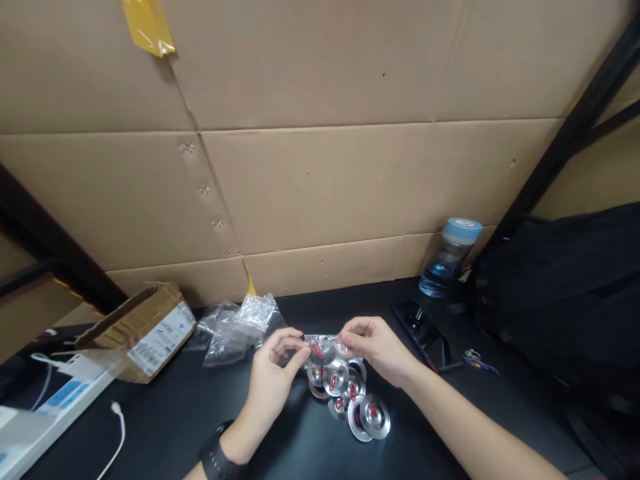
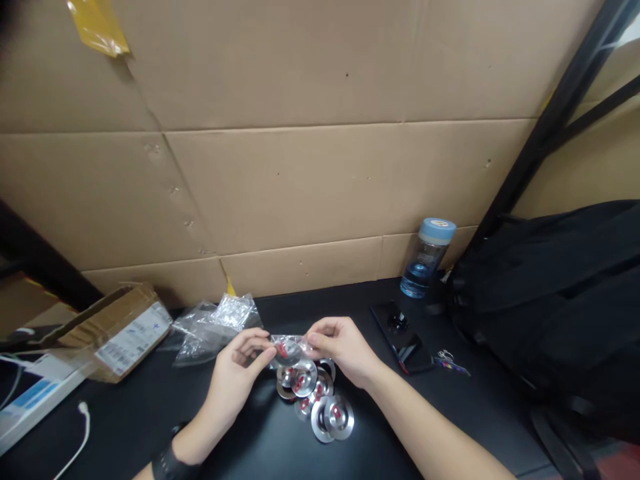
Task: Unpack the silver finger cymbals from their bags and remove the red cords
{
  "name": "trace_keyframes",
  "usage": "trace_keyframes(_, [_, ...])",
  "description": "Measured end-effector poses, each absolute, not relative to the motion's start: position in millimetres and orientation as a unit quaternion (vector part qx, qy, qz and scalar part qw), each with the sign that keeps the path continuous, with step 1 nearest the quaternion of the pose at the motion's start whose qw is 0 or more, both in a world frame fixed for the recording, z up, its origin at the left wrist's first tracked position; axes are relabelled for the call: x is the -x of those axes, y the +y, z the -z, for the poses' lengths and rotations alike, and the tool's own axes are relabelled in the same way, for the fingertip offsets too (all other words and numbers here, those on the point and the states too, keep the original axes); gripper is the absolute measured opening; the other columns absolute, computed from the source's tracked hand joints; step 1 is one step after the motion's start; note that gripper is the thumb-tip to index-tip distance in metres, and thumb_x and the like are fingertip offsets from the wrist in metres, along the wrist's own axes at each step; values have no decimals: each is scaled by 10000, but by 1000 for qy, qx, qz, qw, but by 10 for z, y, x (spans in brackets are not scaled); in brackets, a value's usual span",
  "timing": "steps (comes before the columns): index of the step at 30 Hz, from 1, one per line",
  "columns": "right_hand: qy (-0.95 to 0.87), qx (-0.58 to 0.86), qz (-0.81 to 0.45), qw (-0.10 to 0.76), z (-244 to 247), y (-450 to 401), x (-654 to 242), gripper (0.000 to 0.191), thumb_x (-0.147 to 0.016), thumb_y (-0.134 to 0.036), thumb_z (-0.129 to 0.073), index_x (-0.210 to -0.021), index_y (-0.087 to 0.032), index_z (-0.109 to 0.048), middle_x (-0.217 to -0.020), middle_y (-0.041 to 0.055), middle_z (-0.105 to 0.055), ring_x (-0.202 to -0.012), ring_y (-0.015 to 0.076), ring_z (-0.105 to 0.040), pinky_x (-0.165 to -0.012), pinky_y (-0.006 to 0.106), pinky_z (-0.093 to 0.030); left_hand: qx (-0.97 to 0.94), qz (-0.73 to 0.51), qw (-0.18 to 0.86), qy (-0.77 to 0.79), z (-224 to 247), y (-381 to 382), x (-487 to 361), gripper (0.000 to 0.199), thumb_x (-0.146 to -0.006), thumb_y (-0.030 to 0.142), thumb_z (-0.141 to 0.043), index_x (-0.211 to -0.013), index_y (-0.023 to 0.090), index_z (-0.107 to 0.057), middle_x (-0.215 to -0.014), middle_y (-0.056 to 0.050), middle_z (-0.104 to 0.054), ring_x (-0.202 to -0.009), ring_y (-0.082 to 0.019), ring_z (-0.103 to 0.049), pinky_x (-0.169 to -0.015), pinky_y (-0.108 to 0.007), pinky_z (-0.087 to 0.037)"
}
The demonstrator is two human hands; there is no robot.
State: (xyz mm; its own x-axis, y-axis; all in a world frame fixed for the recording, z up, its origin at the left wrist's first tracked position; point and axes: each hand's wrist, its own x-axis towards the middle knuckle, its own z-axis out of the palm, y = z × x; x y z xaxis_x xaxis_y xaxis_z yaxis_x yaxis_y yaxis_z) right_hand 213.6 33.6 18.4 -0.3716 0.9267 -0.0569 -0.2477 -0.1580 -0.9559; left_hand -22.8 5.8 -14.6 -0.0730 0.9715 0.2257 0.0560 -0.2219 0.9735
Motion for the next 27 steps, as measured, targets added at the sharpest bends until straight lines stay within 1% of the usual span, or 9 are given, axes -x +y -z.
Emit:
trace_keyframes(5, [-538, 333, -634, 444, -250, 352, -2203, 294, -781, -339, -866, -947, -160, -702, -953, 74, -743, -804, 176, -716, -745, 305, -587, -514, -588, 460, 423, 10, -12, 225, 319, -870, 358, -761, -1079, 217, -566, -923, -19, -652, -853, -163, -661, -786, -258, -518])
trace_keyframes(8, [-585, 322, -603, 436, -240, 311, -2196, 463, -758, -275, -880, -1150, -228, -637, -1155, 70, -695, -885, 196, -731, -775, 324, -592, -518, -581, 452, 435, -31, -45, 232, 290, -911, 367, -716, -1117, 233, -562, -975, -13, -590, -854, -140, -609, -743, -218, -502])
trace_keyframes(10, [-628, 327, -566, 423, -221, 251, -2151, 469, -808, -256, -832, -1220, -254, -607, -1164, 65, -678, -876, 191, -727, -765, 323, -589, -520, -571, 464, 434, -40, -77, 216, 272, -934, 379, -685, -1135, 246, -558, -970, -1, -543, -815, -127, -578, -710, -210, -503])
trace_keyframes(13, [-735, 343, -418, 409, -211, 155, -2083, 340, -905, -177, -688, -1232, -260, -645, -1185, 80, -669, -985, 207, -697, -852, 353, -575, -514, -545, 516, 415, -51, -128, 163, 272, -931, 399, -678, -1123, 258, -547, -985, 10, -502, -711, -101, -558, -641, -219, -525])
trace_keyframes(16, [-835, 314, -221, 395, -243, 88, -2065, 424, -925, -134, -627, -1317, -293, -646, -1390, 108, -581, -1236, 260, -579, -1008, 430, -506, -488, -527, 553, 424, -69, -159, 114, 326, -886, 419, -718, -1109, 258, -542, -1107, -7, -528, -601, -70, -549, -551, -236, -549])
trace_keyframes(18, [-876, 280, -128, 372, -272, 58, -2064, 442, -917, -203, -687, -1345, -305, -639, -1448, 111, -550, -1285, 290, -529, -1030, 466, -475, -470, -522, 552, 449, -78, -162, 101, 382, -848, 425, -752, -1125, 259, -547, -1214, -31, -550, -548, -51, -542, -496, -233, -549])
trace_keyframes(20, [-894, 259, -86, 356, -291, 35, -2048, 363, -914, -283, -728, -1274, -294, -682, -1341, 100, -638, -1201, 281, -577, -986, 453, -482, -458, -515, 553, 467, -82, -160, 103, 393, -829, 428, -772, -1110, 246, -567, -1234, -48, -587, -574, -67, -588, -496, -224, -556])
trace_keyframes(23, [-874, 280, -120, 378, -309, 16, -2005, 153, -974, -277, -656, -1102, -254, -736, -1065, 57, -748, -971, 210, -669, -879, 374, -509, -444, -511, 590, 440, -85, -155, 117, 333, -871, 467, -730, -1038, 211, -599, -1068, -59, -687, -742, -153, -701, -640, -258, -607])
trace_keyframes(27, [-814, 345, -236, 404, -380, 18, -2032, 199, -1025, -272, -566, -1034, -226, -760, -995, 47, -771, -912, 172, -715, -845, 299, -551, -494, -533, 575, 375, -67, -137, 130, 383, -831, 374, -804, -1114, 203, -613, -1101, -113, -758, -983, -233, -742, -911, -345, -590])
